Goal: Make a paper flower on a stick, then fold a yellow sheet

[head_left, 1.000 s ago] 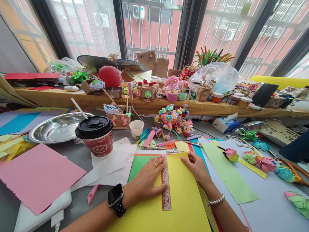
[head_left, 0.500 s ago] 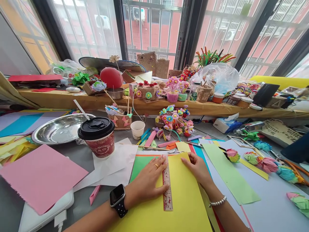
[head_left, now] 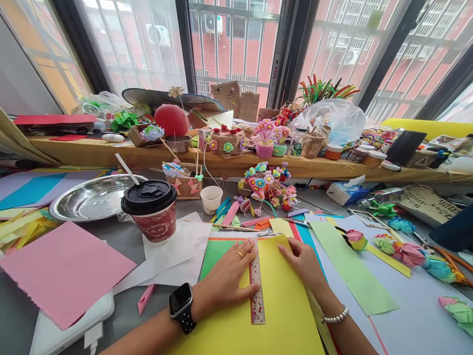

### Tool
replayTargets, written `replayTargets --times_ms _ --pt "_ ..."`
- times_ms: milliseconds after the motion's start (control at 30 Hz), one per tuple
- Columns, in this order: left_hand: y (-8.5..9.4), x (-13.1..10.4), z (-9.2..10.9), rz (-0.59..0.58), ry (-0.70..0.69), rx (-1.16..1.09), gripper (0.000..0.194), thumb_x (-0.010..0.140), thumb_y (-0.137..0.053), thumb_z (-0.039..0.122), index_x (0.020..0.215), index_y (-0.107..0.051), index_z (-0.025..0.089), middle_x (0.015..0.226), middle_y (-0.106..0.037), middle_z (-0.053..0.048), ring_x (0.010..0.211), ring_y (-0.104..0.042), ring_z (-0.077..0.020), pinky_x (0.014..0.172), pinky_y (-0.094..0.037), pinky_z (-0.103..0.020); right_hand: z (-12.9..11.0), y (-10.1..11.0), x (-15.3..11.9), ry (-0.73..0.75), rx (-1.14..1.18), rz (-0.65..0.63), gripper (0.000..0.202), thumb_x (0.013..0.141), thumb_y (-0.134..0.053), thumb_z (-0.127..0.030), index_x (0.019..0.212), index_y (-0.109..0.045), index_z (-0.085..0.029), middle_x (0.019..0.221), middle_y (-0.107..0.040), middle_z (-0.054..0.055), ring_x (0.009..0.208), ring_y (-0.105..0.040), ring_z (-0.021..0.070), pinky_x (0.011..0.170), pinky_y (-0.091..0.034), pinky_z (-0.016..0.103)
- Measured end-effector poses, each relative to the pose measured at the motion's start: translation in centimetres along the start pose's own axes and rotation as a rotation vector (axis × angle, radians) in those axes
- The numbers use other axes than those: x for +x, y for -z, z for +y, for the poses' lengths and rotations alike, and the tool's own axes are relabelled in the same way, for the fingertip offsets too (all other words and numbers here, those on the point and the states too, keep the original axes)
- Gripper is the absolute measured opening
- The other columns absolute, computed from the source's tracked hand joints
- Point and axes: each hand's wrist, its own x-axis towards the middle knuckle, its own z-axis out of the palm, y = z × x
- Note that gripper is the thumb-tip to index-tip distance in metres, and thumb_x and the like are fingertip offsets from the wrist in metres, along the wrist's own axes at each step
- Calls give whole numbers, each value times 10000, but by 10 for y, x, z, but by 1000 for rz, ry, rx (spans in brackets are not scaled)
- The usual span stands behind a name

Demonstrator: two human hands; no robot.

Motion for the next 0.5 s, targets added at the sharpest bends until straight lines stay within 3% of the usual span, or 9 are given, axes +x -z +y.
replayTargets --times_ms 500 --pt "0 1 2 0 8 6 632 744 -487 416 1275 -333 108 1368 -259 -152 1258 -217 -262 1032 -196 -447 -4 0 -4 65 -169 14 308 778 -419 -382 840 -630 -166 810 -672 53 662 -583 186 572 -430 259"
